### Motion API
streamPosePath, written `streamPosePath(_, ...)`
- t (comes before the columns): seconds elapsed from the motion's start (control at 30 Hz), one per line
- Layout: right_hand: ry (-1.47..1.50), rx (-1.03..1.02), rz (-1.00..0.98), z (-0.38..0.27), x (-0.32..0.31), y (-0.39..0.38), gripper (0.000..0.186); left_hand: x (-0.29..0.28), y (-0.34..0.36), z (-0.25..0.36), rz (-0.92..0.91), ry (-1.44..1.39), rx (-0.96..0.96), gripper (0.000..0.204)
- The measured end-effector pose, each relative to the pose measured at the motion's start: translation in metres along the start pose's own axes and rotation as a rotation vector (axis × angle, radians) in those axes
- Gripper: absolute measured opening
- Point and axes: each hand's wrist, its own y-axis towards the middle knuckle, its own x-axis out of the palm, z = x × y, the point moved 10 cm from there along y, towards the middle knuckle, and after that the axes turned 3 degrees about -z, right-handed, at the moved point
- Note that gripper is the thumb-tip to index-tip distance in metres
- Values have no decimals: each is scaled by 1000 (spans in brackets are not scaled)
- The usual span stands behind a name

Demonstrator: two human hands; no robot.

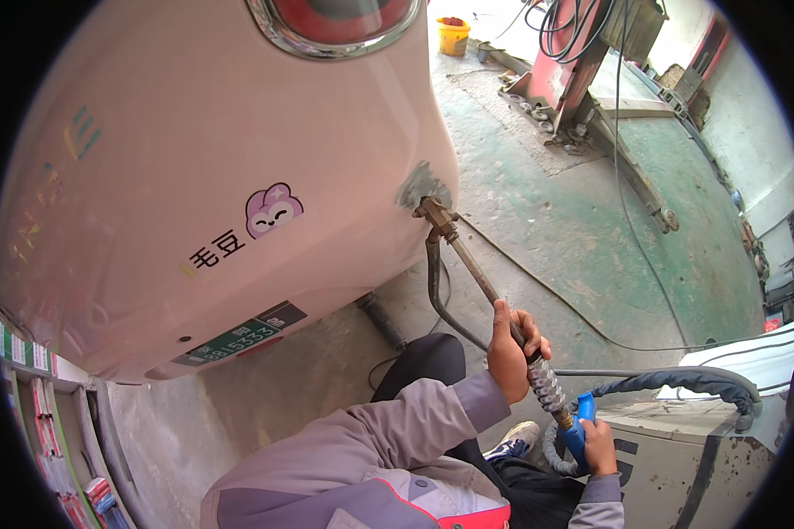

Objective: The person retrieves a welding torch, approaches a pink scooter, and welds a damaged area on the rear panel. The person remains seated on the floor during the welding process.

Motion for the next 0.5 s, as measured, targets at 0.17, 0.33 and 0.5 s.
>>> streamPosePath(0.17, 154, 128, 5, 8, 0, 5, 42, 4, -1, 7, -23, 3, 14, 67)
streamPosePath(0.33, 241, 165, 26, 6, -4, 8, 49, 5, 0, 11, -24, 5, 16, 68)
streamPosePath(0.5, 286, 274, 22, 3, -10, 7, 47, 4, 2, 9, -45, 18, 7, 69)
